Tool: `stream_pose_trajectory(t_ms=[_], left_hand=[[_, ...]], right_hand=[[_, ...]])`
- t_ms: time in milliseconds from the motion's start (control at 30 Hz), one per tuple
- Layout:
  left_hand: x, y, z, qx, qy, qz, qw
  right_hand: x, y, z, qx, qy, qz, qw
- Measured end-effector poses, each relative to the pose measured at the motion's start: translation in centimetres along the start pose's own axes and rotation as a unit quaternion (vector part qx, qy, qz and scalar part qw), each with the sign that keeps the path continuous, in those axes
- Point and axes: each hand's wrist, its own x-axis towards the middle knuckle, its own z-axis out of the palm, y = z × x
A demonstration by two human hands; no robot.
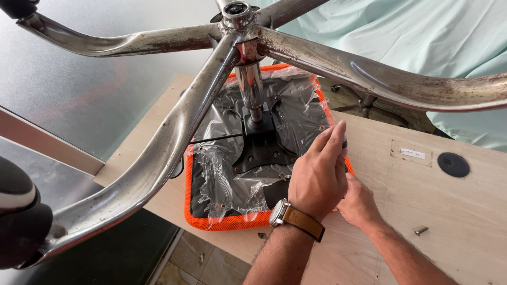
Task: The person attaches a metal chair base to a black plastic seat using a screwdriver and screws. The person repeatedly inserts and tightens screws into the seat base while the chair remains upside down on a workbench.
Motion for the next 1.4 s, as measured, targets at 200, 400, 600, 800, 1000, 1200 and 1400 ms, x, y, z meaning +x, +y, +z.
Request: stream_pose_trajectory(t_ms=[200, 400, 600, 800, 1000, 1200, 1400], left_hand=[[-0.4, 1.3, -0.6, 0.078, 0.066, 0.032, 0.994], [-1.0, 0.5, -1.4, 0.032, 0.021, -0.035, 0.999], [-1.1, 0.9, -0.6, 0.056, 0.079, 0.088, 0.991], [-1.4, 1.3, 0.1, 0.052, 0.039, -0.029, 0.998], [-1.2, 1.4, 1.0, 0.031, 0.042, -0.016, 0.998], [-2.0, 2.4, 0.6, 0.07, 0.079, -0.078, 0.991], [-1.8, 2.2, 0.1, 0.044, 0.063, 0.004, 0.997]], right_hand=[[-0.2, -0.7, -0.2, -0.054, 0.022, -0.077, 0.995], [-0.1, -0.4, 0.1, -0.081, -0.017, -0.016, 0.996], [-0.5, -0.8, -0.2, 0.037, -0.02, -0.02, 0.999], [-0.7, -0.9, -0.2, -0.03, 0.014, -0.032, 0.999], [0.0, -0.1, -0.4, -0.055, -0.008, -0.059, 0.997], [0.5, 0.7, -0.2, -0.084, -0.015, -0.058, 0.995], [0.1, 0.2, -0.3, -0.088, 0.016, -0.107, 0.99]])
